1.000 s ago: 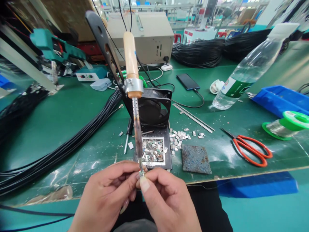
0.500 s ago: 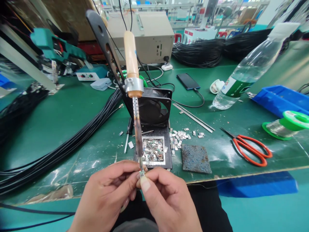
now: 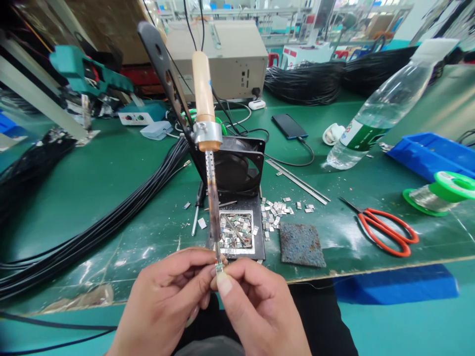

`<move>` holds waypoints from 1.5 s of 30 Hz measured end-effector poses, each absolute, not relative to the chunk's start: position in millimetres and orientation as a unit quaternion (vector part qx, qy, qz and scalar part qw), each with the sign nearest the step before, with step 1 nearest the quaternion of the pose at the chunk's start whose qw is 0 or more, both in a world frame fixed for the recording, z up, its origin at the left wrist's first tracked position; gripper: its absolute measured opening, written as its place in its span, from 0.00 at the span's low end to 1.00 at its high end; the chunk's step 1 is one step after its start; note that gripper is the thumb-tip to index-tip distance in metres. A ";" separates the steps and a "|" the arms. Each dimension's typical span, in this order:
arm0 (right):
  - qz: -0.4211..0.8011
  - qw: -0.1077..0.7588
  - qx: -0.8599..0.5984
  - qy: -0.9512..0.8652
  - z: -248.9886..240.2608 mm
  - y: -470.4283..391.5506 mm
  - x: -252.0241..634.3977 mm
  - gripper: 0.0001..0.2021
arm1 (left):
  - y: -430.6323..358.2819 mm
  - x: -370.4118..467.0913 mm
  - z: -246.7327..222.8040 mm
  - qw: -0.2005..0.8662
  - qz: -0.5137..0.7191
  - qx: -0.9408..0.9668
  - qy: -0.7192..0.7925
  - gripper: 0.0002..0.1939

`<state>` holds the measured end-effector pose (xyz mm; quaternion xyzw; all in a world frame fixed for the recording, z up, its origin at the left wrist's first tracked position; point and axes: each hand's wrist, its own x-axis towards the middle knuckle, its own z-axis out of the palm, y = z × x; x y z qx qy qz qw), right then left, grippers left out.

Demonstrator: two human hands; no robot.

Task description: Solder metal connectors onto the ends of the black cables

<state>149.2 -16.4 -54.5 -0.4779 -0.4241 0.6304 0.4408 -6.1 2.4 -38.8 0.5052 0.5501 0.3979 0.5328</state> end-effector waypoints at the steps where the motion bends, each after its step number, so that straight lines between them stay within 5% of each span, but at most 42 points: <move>1: 0.630 0.439 -0.478 -0.427 -54.7 -16.3 149.0 0.18 | 2.1 -6.3 -38.9 0.532 0.399 0.507 0.548 0.08; 23: 0.628 0.450 -0.485 -0.410 -55.5 -19.3 156.7 0.19 | -4.7 -10.5 -40.1 0.542 0.389 0.512 0.541 0.05; 37: 0.550 0.366 -0.537 -0.525 -44.0 -14.5 167.6 0.18 | -10.5 -25.8 -35.9 0.388 0.347 0.669 0.530 0.05; 45: 0.534 0.344 -0.543 -0.549 -42.8 -15.0 170.3 0.18 | -5.6 -28.9 -27.8 0.477 0.305 0.635 0.526 0.10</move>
